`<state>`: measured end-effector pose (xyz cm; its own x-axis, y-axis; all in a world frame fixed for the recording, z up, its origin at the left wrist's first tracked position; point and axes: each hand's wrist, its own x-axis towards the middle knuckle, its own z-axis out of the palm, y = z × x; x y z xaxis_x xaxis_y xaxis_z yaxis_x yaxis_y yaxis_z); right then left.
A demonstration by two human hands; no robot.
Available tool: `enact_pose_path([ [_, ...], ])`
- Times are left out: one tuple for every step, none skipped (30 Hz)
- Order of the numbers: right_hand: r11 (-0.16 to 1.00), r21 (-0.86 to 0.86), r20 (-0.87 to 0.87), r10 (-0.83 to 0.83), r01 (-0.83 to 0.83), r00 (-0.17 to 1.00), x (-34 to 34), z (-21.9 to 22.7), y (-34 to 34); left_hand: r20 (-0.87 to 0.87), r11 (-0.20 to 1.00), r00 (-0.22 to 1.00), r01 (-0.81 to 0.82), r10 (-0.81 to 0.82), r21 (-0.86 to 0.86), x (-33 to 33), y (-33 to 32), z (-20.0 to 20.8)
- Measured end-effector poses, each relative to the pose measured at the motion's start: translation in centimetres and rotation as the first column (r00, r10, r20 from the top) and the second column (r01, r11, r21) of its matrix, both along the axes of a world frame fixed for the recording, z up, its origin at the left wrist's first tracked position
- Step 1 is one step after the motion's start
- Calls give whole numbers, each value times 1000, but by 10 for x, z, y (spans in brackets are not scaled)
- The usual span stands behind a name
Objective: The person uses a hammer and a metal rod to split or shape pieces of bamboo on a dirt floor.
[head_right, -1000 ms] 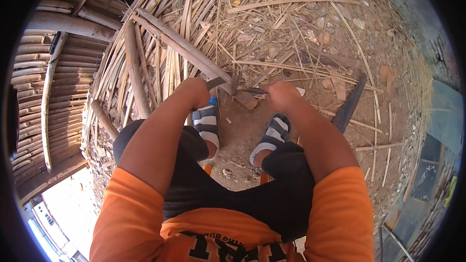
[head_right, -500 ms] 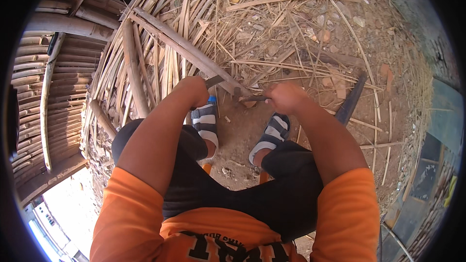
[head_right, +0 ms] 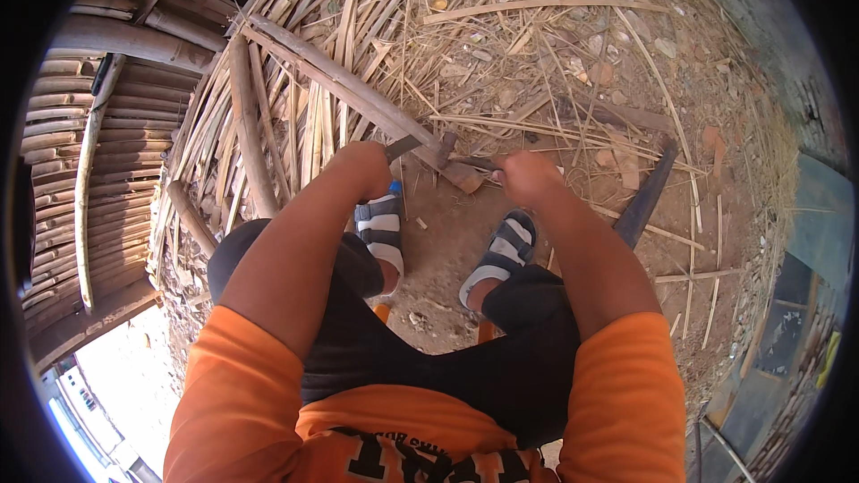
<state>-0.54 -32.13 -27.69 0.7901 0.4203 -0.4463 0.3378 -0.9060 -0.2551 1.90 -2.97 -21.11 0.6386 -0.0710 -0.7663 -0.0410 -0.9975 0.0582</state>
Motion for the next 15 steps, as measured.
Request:
enact_pose_path([
  [998, 7, -4, 68, -68, 998, -1, 3, 0, -28, 1000, 1000, -1, 2, 17, 0, 0, -1],
  [991, 15, -8, 135, -135, 991, -3, 7, -2, -41, 999, 999, -29, 30, 29, -2, 2, -1],
  [980, 19, -5, 199, -199, 980, -2, 17, -1, -46, 998, 997, -54, 55, 37, -1, 4, 0],
  [967, 19, -34, 256, -256, 966, -2, 20, 3, -50, 996, 995, -79, 81, 45, 0, 5, 0],
  [950, 21, -62, 313, -312, 948, -1, 22, 9, -48, 997, 997, -65, 68, 51, 1, 6, 0],
  [931, 20, -93, 364, -364, 927, -1, 24, 11, -47, 998, 998, -48, 50, 52, 1, 4, -1],
  [985, 6, -22, 173, -173, 985, -2, 15, 7, -46, 998, 998, -28, 30, 51, 0, 2, -1],
  [1000, 7, 52, -26, 25, 998, -1, -3, 0, -15, 1000, 1000, -22, 22, 22, -1, 0, -2],
  [975, 26, 121, -221, 220, 968, 2, -13, -6, 12, 1000, 1000, -17, 17, -2, -3, 1, -4],
  [971, 68, 127, -236, 229, 963, 9, -7, -14, 40, 1000, 999, -21, 22, -17, -5, 5, -3],
  [965, 110, 132, -253, 239, 958, 18, 3, -30, 34, 999, 999, -39, 39, -11, -6, 8, -3],
  [954, 146, 134, -279, 260, 951, 20, 13, -37, 24, 999, 999, -46, 47, -9, -7, 7, 1],
  [987, 103, 99, -135, 125, 986, 19, 21, -35, 20, 998, 998, -58, 58, -11, -5, 6, 3],
  [998, 64, 59, 11, -15, 998, 13, 27, -29, 12, 999, 999, -44, 44, 2, -5, 8, 1],
  [987, 27, 18, 159, -159, 987, 10, 34, -23, 9, 999, 999, -32, 32, 13, -4, 11, -2],
])
